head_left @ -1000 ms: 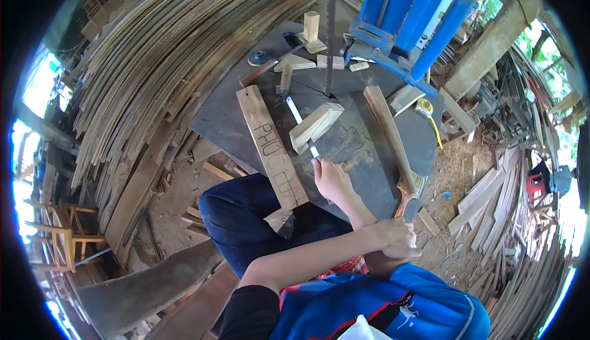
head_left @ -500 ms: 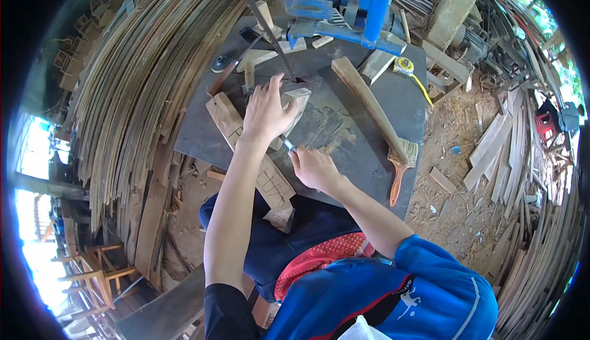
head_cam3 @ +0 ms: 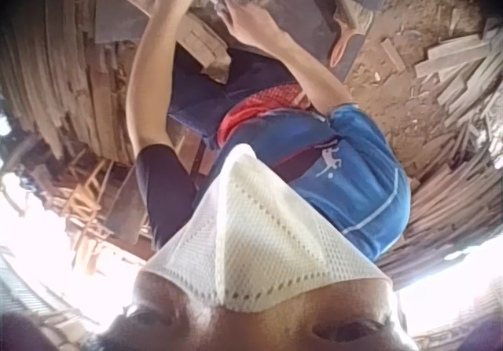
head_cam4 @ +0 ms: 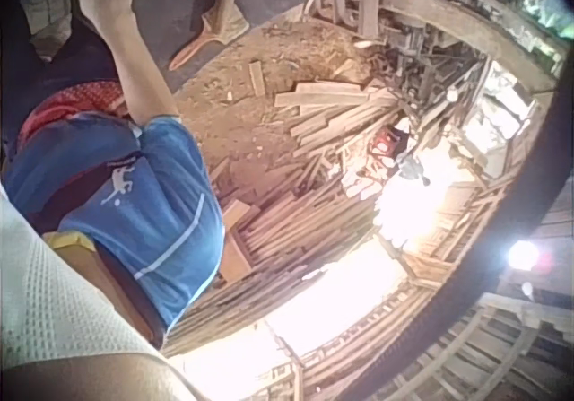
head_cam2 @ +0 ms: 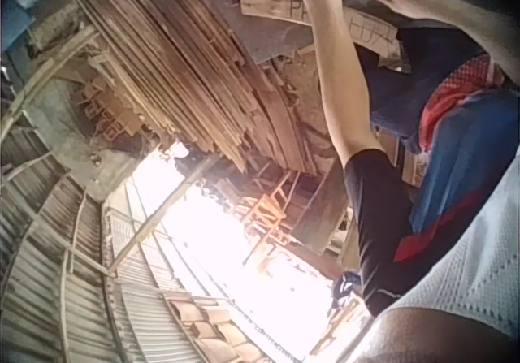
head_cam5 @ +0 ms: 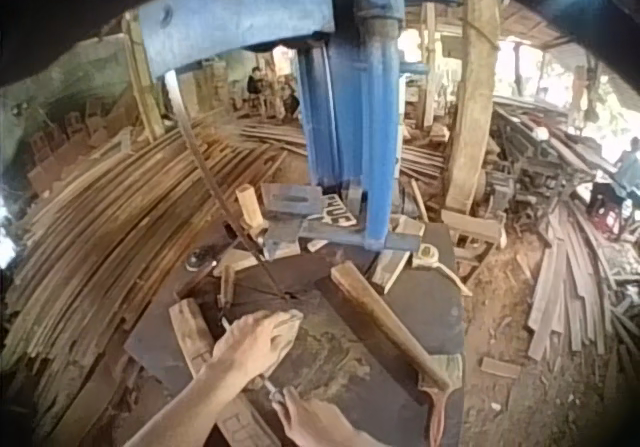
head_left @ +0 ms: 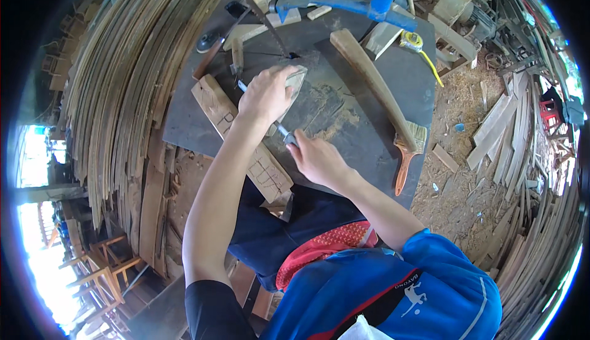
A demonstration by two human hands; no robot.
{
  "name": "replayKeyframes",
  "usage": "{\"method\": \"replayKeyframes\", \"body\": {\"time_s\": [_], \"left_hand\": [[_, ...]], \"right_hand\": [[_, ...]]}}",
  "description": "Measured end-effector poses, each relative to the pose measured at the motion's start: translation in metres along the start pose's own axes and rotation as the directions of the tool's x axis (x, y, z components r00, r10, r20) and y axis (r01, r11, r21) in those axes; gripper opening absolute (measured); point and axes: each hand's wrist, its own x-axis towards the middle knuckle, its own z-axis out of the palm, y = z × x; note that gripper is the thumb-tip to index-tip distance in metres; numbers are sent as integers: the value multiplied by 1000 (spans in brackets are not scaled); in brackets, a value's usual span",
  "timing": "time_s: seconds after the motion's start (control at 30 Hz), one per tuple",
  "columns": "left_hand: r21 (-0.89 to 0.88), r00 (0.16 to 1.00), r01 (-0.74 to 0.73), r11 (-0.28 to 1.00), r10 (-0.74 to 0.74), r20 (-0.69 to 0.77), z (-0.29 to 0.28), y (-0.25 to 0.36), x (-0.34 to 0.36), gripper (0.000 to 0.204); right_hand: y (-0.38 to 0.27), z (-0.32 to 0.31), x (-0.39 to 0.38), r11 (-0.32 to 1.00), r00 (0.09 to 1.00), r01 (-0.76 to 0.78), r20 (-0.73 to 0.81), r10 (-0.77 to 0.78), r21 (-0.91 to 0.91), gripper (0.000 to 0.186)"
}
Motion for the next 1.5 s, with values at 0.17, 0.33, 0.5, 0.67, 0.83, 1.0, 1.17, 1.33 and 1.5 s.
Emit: {"method": "replayKeyframes", "body": {"time_s": [0.17, 0.33, 0.5, 0.67, 0.83, 1.0, 1.17, 1.33, 1.5], "left_hand": [[12, 998, 47, 999, -47, 35, 0, 8, -1, 44], [-6, 988, 132, 991, -131, 82, 1, 4, 2, 49], [-27, 996, 75, 997, -74, 41, 5, -15, 6, 48], [77, 999, 48, 996, -47, -11, 10, -11, 5, 47], [56, 994, 75, 996, -79, 77, 6, -12, 8, 44], [61, 997, 38, 997, -42, 69, 7, -11, 8, 44], [76, 999, 26, 997, -29, 45, 7, -17, 4, 46], [79, 998, 15, 997, -19, 56, 6, -10, 6, 45], [88, 994, 38, 995, -46, 97, 8, -17, 8, 46]], "right_hand": [[-7, -6, -7, 995, 995, -86, 43, 88, -50, 28], [-11, 1, 28, 992, 995, -76, 60, 82, -99, 28], [-22, -4, 18, 982, 974, -161, 142, 175, -104, 30], [-17, -7, 10, 984, 982, -133, 118, 147, -120, 27], [-19, 3, 12, 989, 986, -120, 107, 129, -82, 27], [-8, 5, 9, 993, 986, -108, 118, 114, -57, 29], [-22, 1, 9, 987, 975, -158, 155, 158, -8, 27], [-13, -4, -1, 989, 984, -147, 105, 143, 33, 28], [-20, -3, -3, 980, 968, -196, 164, 190, 19, 27]]}}
